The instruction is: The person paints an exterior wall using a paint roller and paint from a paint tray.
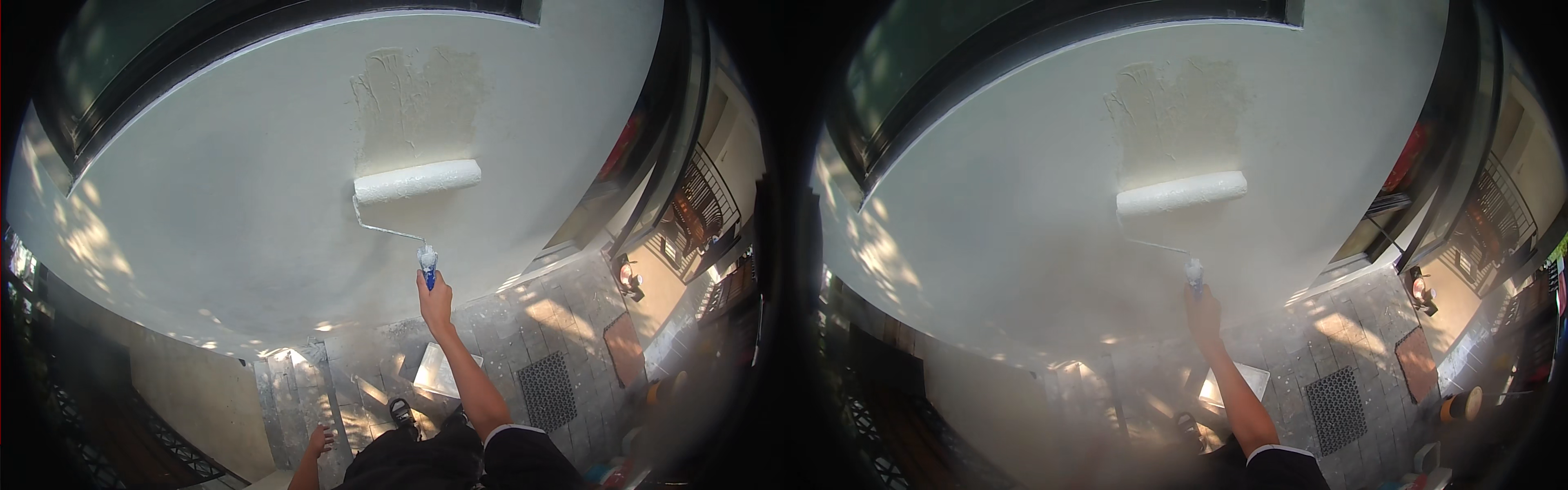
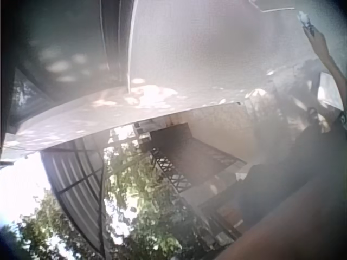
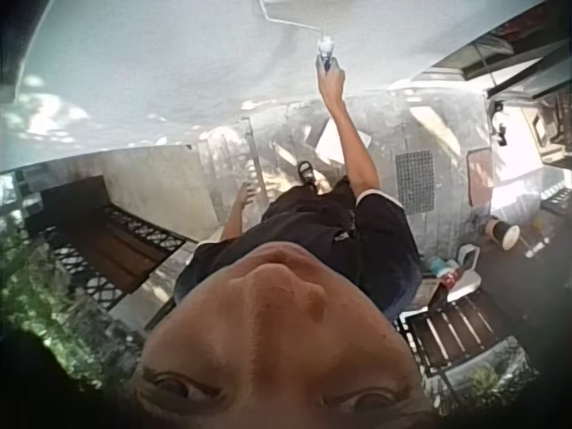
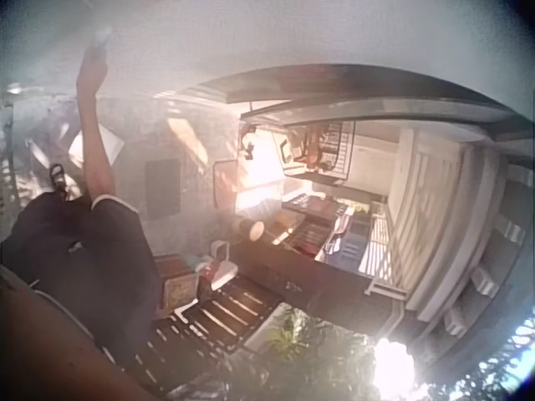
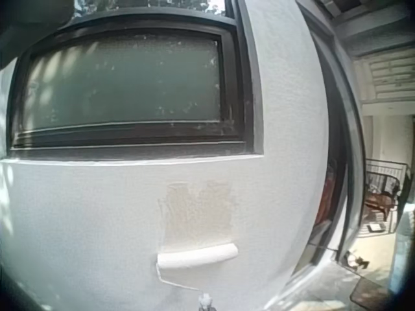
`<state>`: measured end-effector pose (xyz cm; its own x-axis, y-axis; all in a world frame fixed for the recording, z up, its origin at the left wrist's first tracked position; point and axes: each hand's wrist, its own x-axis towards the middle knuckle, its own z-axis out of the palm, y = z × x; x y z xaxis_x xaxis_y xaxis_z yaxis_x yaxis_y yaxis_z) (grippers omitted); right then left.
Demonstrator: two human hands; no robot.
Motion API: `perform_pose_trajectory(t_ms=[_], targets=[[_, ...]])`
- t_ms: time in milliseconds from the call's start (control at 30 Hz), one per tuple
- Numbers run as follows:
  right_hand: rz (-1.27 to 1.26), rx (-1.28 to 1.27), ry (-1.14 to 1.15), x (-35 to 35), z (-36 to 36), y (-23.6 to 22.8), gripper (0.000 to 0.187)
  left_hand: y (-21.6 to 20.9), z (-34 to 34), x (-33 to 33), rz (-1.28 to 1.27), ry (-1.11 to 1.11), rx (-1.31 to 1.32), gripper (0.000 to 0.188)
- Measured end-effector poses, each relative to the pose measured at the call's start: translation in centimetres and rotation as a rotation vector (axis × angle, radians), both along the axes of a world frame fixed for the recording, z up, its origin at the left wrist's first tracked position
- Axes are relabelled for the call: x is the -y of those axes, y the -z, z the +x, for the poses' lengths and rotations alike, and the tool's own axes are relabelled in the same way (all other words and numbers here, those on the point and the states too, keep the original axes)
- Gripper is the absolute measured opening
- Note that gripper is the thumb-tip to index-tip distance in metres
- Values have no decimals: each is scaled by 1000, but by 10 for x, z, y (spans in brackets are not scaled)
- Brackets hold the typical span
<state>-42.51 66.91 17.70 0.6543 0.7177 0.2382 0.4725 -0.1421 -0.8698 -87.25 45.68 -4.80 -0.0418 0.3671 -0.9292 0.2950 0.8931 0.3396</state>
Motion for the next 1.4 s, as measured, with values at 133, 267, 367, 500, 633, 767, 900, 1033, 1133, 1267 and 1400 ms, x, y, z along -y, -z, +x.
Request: perform_pose_trajectory(t_ms=[133, 267, 367, 500, 633, 767, 900, 1033, 1133, 1267, 1400], targets=[[-6, 8, -19, -5, 8, -28, 36, -2, 0, -3, 15, 23, -7, 57], [129, 38, -47, -19, 9, -91, 37, 1, 2, -12, 22, 25, 4, 58], [185, 39, -46, -34, 8, -136, 37, 5, 4, -22, 48, 19, 24, 58], [233, 6, -48, -42, 2, -185, 38, 7, 8, -27, 87, -2, 40, 57], [241, -20, -89, -44, 4, -205, 38, 10, 9, -26, 76, 11, 50, 56], [174, -41, -115, -32, 9, -199, 39, 9, 2, -19, 76, -30, 31, 56], [107, -25, -98, -15, 12, -162, 40, 16, 1, -10, 56, -32, 61, 58], [37, 47, -55, 1, 15, -142, 41, 20, -2, -7, 52, -18, 69, 58], [40, 42, -56, -1, 14, -150, 41, 29, -9, -10, 57, -18, 62, 58], [89, 55, -73, -8, 17, -182, 39, 30, -6, -23, 56, -9, 70, 59], [119, 31, -82, -18, 20, -212, 39, 27, -3, -32, 96, -22, 63, 60]])
